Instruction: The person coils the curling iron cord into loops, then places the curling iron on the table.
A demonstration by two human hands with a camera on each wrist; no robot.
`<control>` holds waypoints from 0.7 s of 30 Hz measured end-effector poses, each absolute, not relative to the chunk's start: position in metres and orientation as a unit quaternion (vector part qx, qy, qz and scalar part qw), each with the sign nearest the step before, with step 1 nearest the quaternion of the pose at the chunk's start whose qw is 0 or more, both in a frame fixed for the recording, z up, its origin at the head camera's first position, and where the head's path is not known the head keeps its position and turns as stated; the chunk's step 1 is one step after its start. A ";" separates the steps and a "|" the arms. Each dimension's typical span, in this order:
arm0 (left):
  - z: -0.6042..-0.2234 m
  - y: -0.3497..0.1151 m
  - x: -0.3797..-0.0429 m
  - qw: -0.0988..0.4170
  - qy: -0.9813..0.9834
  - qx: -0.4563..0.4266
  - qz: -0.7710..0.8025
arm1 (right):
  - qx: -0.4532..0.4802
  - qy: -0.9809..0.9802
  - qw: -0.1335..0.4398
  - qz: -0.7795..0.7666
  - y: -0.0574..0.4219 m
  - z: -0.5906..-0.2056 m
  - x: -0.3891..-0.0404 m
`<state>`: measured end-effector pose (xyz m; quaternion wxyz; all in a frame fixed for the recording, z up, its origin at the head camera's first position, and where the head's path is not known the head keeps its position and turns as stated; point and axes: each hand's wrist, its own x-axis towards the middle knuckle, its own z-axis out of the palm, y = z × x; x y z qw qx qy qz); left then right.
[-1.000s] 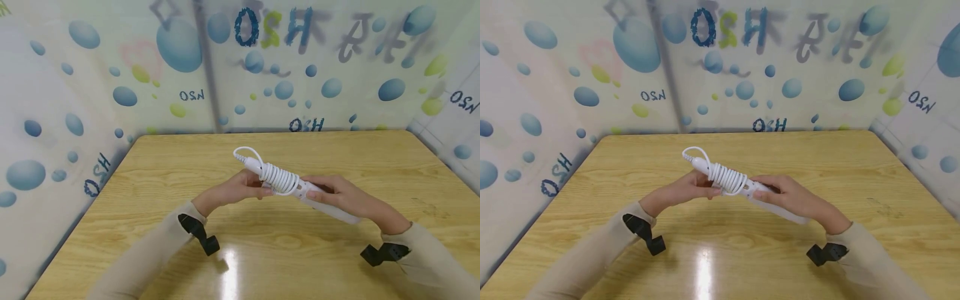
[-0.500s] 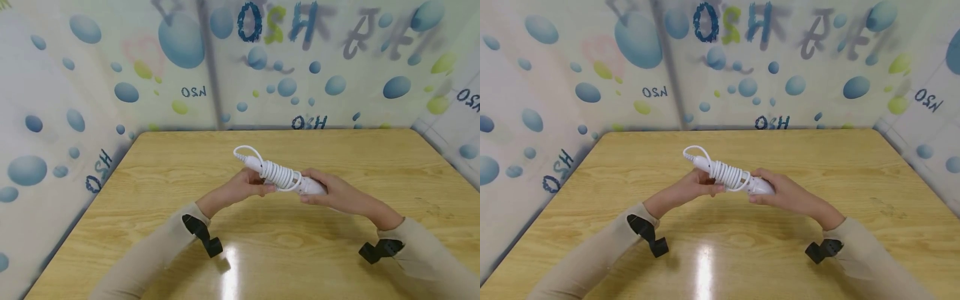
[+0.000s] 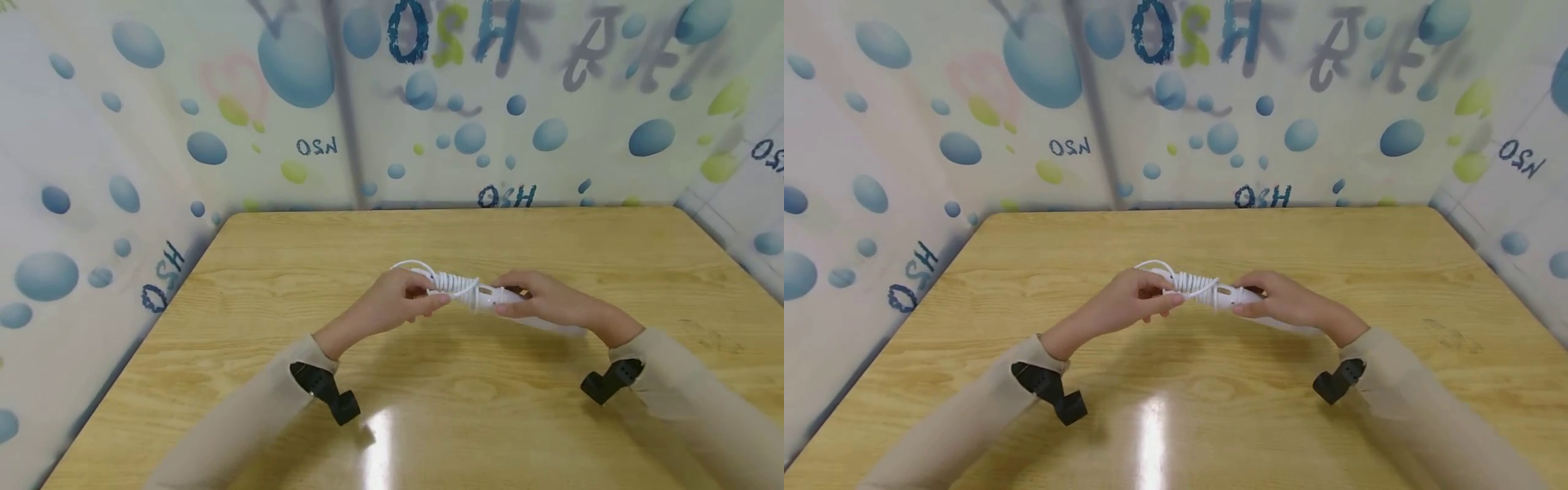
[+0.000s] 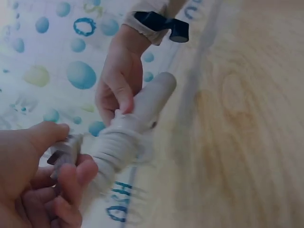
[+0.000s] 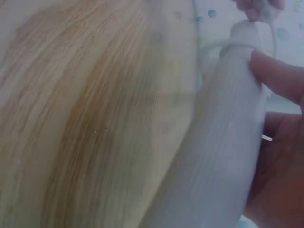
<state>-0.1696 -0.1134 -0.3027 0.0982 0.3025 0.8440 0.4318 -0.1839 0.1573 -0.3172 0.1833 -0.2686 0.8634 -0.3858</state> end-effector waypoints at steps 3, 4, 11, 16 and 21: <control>-0.291 -0.115 -0.170 0.052 0.877 0.322 0.354 | -0.292 0.856 0.218 -0.367 0.154 -0.320 -0.191; -0.288 -0.115 -0.172 0.044 0.883 0.328 0.332 | -0.301 0.854 0.227 -0.360 0.152 -0.321 -0.193; -0.299 -0.129 -0.205 0.087 0.886 0.353 0.288 | -0.314 0.851 0.262 -0.328 0.148 -0.327 -0.200; -0.321 -0.146 -0.231 0.148 0.860 0.346 0.345 | -0.311 0.854 0.277 -0.312 0.151 -0.326 -0.205; -0.338 -0.157 -0.247 0.188 0.854 0.305 0.377 | -0.303 0.849 0.312 -0.300 0.151 -0.323 -0.220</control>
